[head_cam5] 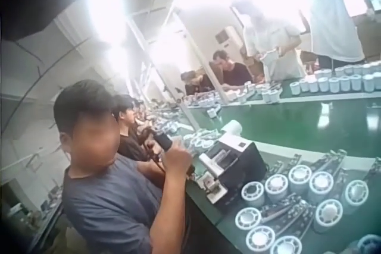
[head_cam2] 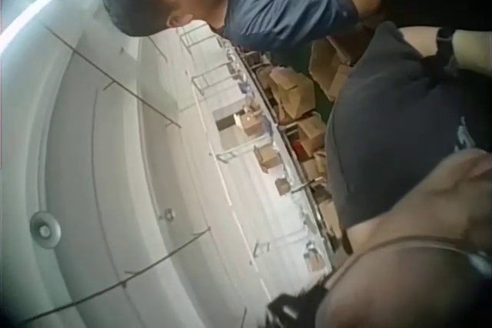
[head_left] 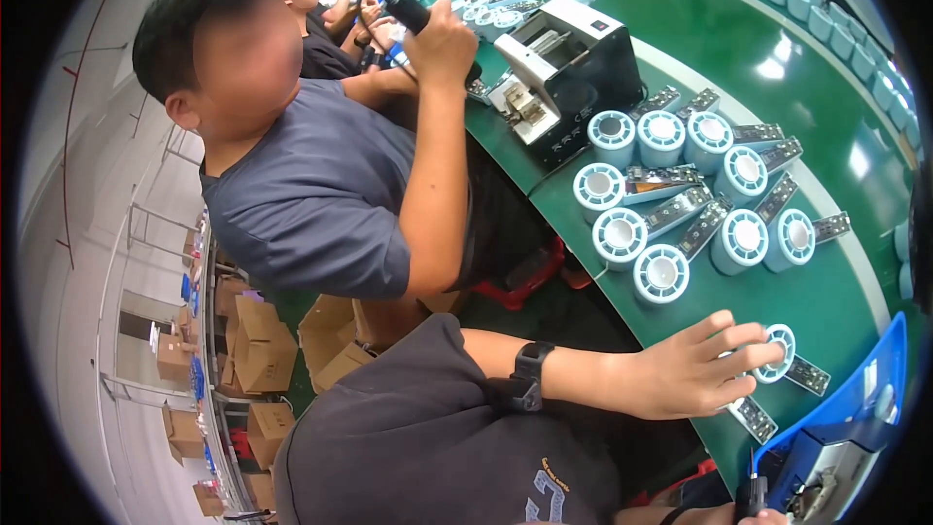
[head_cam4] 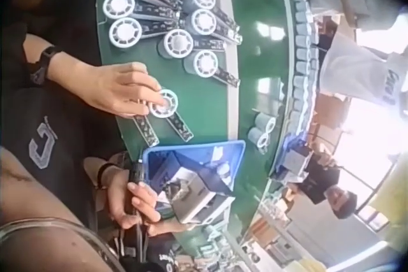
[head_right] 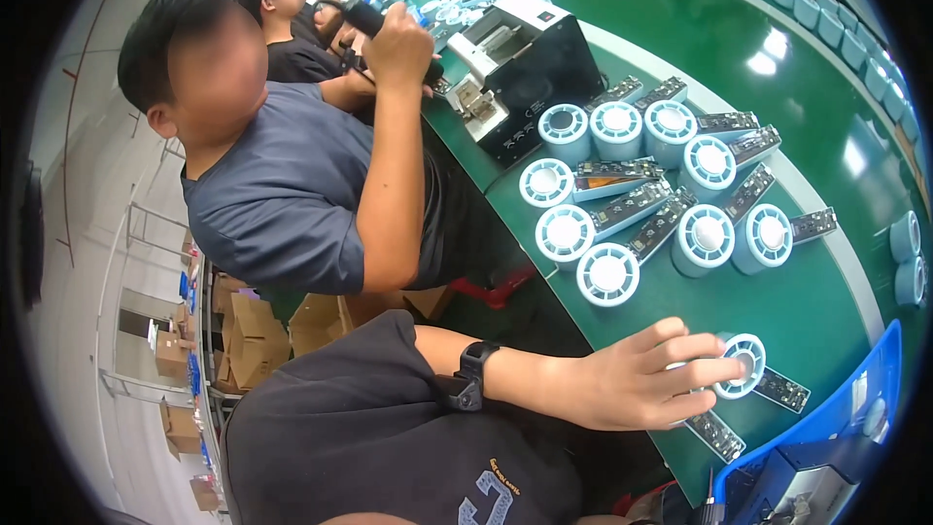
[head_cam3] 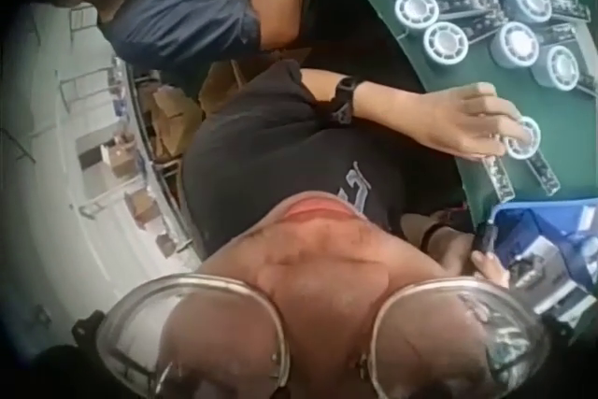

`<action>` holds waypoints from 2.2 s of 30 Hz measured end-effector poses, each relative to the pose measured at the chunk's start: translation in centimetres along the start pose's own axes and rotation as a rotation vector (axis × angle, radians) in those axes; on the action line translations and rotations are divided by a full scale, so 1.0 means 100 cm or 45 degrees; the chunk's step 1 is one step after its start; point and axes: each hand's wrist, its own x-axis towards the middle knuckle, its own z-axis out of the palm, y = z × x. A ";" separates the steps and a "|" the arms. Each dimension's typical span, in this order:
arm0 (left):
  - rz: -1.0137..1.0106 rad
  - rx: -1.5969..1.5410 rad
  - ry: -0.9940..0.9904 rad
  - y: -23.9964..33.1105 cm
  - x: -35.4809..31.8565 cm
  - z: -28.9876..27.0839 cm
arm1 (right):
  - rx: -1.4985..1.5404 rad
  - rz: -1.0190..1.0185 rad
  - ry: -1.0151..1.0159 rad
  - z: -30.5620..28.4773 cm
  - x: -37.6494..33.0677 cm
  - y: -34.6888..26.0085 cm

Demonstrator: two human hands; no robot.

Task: The person picks up a circuit board, aligns it with a plastic housing, and uses a power screwdriver to fasten a screw. They then place a fan component onto the assembly and drive another screw before setting the unit back on the table.

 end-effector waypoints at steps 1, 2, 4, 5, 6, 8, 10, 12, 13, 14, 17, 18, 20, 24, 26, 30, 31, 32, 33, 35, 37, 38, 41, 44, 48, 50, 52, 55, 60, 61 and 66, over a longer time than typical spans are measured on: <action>0.008 -0.010 -0.010 -0.001 0.006 0.003 | 0.365 0.098 0.087 0.000 -0.002 0.007; 0.033 -0.070 -0.042 -0.003 0.014 0.005 | 0.734 0.193 0.175 -0.001 -0.005 0.012; 0.068 -0.164 -0.097 -0.006 0.027 0.007 | 0.724 0.203 0.051 -0.008 -0.011 0.021; 0.065 -0.160 -0.098 -0.005 0.032 0.009 | 0.713 0.207 -0.078 -0.012 -0.015 0.025; 0.069 -0.142 -0.175 0.000 0.038 0.007 | 0.705 0.208 -0.204 -0.014 -0.015 0.025; 0.076 -0.121 -0.321 0.006 0.045 0.006 | 0.683 0.279 -0.173 -0.010 -0.014 0.020; 0.059 -0.169 -0.347 0.005 0.049 0.012 | 0.582 0.409 -0.122 -0.008 -0.011 0.013; 0.036 -0.267 -0.416 0.003 0.054 0.021 | 0.752 0.654 0.020 -0.015 -0.019 0.014; -0.006 -0.272 -0.467 0.000 0.056 0.021 | 0.814 0.658 0.000 -0.010 -0.018 0.014; -0.044 -0.282 -0.518 -0.005 0.055 0.015 | 0.872 0.660 -0.024 -0.001 -0.018 0.012; -0.070 -0.307 -0.599 -0.004 0.055 -0.004 | 0.969 0.682 -0.147 0.000 -0.009 0.008; -0.063 -0.284 -0.642 -0.006 0.050 -0.014 | 1.017 0.681 -0.164 0.003 -0.012 0.009; -0.009 -0.315 -0.673 -0.010 0.047 -0.019 | 1.046 0.593 -0.240 0.002 -0.017 0.014; 0.007 -0.303 -0.695 -0.005 0.051 -0.011 | 1.020 0.492 -0.418 -0.007 -0.016 0.013; 0.008 -0.301 -0.771 -0.002 0.058 -0.005 | 0.965 0.589 -0.467 -0.007 -0.011 0.006; -0.050 -0.229 -0.796 0.000 0.068 0.003 | 0.931 0.621 -0.487 -0.007 -0.014 0.006; -0.040 -0.235 -0.797 0.000 0.070 0.003 | 0.934 0.618 -0.485 -0.007 -0.016 0.007; -0.047 -0.228 -0.810 0.000 0.070 0.004 | 0.925 0.615 -0.480 -0.007 -0.017 0.008; -0.055 -0.221 -0.824 0.000 0.071 0.004 | 0.929 0.607 -0.452 -0.007 -0.017 0.010; -0.051 -0.213 -0.840 0.003 0.066 0.002 | 0.940 0.589 -0.394 -0.008 -0.018 0.012; 0.133 -0.239 -0.718 0.003 0.054 -0.010 | 0.946 0.573 -0.353 -0.006 -0.019 0.012; 0.225 -0.258 -0.659 0.002 0.051 -0.015 | 0.942 0.570 -0.329 -0.007 -0.021 0.010; 0.243 -0.241 -0.586 -0.007 0.068 -0.029 | 0.952 0.564 -0.263 -0.008 -0.024 0.005; 0.351 -0.154 -0.396 -0.020 0.123 -0.034 | 0.904 0.549 -0.213 -0.015 -0.027 0.011; 0.474 0.182 -0.313 -0.089 0.232 0.003 | 1.023 0.568 -0.289 -0.023 -0.026 0.010; 0.450 0.342 -0.380 -0.138 0.259 0.046 | 0.942 0.565 -0.252 -0.014 -0.030 0.009; 0.368 0.428 -0.479 -0.182 0.263 0.081 | 0.888 0.523 -0.220 -0.005 -0.034 0.011; 0.279 0.379 -0.558 -0.220 0.254 0.118 | 0.843 0.493 -0.303 -0.005 -0.040 0.010; 0.214 0.451 -0.536 -0.237 0.244 0.156 | 0.772 0.328 -0.490 -0.001 -0.031 0.005; 0.237 0.515 -0.451 -0.241 0.237 0.154 | 0.760 0.297 -0.510 0.003 -0.031 0.004; 0.196 0.321 -0.652 -0.144 0.239 0.102 | 0.498 0.372 -0.410 0.015 -0.036 0.005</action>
